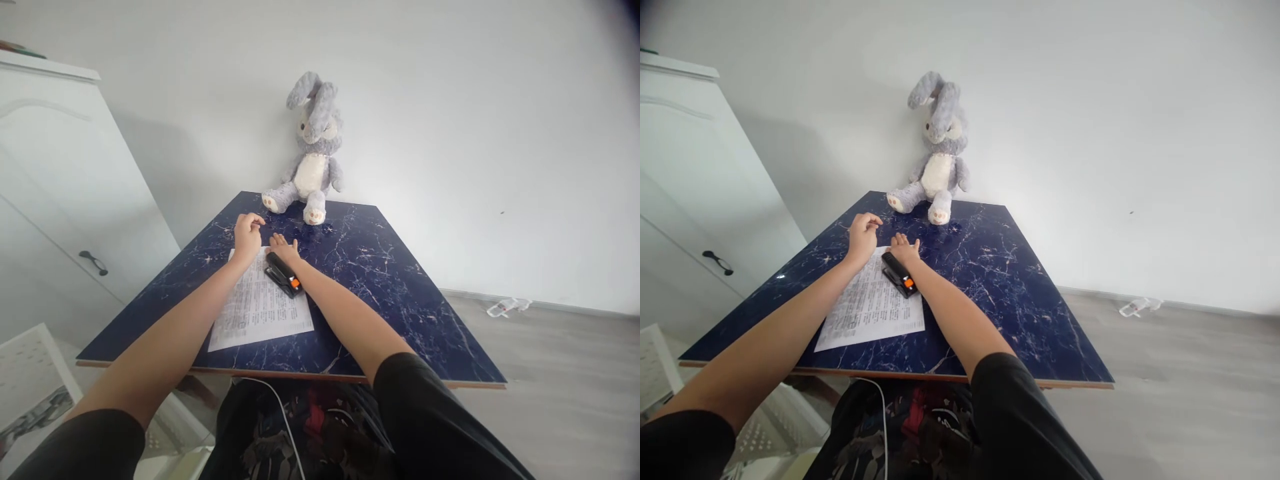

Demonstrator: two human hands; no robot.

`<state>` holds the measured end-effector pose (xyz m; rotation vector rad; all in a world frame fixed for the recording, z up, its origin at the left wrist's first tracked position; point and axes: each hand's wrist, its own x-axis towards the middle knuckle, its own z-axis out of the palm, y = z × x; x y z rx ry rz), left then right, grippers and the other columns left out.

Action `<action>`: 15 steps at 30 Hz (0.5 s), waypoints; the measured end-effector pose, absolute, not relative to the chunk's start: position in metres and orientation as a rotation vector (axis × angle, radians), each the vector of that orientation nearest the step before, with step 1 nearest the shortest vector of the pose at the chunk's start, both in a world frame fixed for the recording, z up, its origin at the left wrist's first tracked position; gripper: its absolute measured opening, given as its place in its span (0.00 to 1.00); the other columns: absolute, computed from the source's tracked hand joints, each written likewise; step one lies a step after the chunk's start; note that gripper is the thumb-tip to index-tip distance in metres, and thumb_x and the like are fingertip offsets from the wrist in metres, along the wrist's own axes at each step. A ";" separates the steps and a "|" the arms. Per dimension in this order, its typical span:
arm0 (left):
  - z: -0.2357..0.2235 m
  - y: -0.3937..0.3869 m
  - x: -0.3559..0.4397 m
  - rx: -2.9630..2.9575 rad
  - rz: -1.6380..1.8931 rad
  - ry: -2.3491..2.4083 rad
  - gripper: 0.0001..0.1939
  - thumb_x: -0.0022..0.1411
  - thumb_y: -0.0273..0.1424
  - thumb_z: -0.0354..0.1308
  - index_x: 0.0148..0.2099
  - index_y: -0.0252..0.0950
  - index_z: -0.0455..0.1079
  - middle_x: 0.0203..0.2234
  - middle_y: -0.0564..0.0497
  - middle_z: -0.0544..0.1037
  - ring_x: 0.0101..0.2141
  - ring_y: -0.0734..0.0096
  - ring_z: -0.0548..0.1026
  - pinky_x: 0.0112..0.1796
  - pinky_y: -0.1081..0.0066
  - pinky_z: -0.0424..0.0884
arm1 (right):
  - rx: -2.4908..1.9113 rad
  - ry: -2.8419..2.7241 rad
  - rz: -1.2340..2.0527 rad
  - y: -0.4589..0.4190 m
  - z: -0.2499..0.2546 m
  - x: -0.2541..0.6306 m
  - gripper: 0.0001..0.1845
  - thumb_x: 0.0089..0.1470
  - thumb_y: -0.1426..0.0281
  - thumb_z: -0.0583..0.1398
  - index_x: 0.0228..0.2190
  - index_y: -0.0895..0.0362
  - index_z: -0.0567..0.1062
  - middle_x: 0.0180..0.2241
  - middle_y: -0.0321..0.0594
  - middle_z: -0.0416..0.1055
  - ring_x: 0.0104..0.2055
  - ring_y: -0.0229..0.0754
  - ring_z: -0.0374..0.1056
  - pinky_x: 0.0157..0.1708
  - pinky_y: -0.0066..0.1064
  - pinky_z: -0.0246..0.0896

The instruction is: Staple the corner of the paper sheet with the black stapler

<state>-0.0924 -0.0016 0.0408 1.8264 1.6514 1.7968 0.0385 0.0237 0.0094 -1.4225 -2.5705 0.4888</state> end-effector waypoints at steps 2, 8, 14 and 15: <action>0.044 -0.003 -0.096 1.777 1.819 1.702 0.15 0.56 0.15 0.47 0.32 0.39 0.69 0.37 0.48 0.72 0.38 0.63 0.75 0.47 0.63 0.73 | -1.339 -2.594 0.532 0.022 0.012 0.016 0.29 0.74 0.65 0.44 0.71 0.58 0.56 0.78 0.53 0.37 0.80 0.55 0.34 0.69 0.79 0.25; 0.046 -0.001 -0.102 1.665 1.896 1.746 0.13 0.56 0.16 0.48 0.32 0.39 0.68 0.36 0.48 0.74 0.39 0.64 0.75 0.47 0.64 0.73 | -1.120 -2.535 0.547 0.016 0.020 0.013 0.30 0.73 0.70 0.47 0.72 0.56 0.57 0.78 0.45 0.43 0.80 0.51 0.37 0.74 0.64 0.31; 0.050 -0.003 -0.096 1.621 1.922 1.716 0.13 0.55 0.17 0.49 0.32 0.39 0.69 0.35 0.49 0.74 0.38 0.63 0.75 0.47 0.64 0.73 | -0.779 -2.708 0.676 -0.003 0.022 0.046 0.30 0.70 0.70 0.53 0.70 0.57 0.63 0.73 0.42 0.59 0.72 0.42 0.59 0.70 0.33 0.51; 0.051 -0.003 -0.095 1.623 1.930 1.713 0.12 0.55 0.17 0.49 0.32 0.39 0.69 0.35 0.49 0.75 0.38 0.63 0.75 0.47 0.63 0.73 | -0.799 -2.735 0.643 -0.007 0.022 0.049 0.30 0.69 0.70 0.56 0.69 0.57 0.65 0.73 0.43 0.58 0.73 0.42 0.57 0.70 0.33 0.50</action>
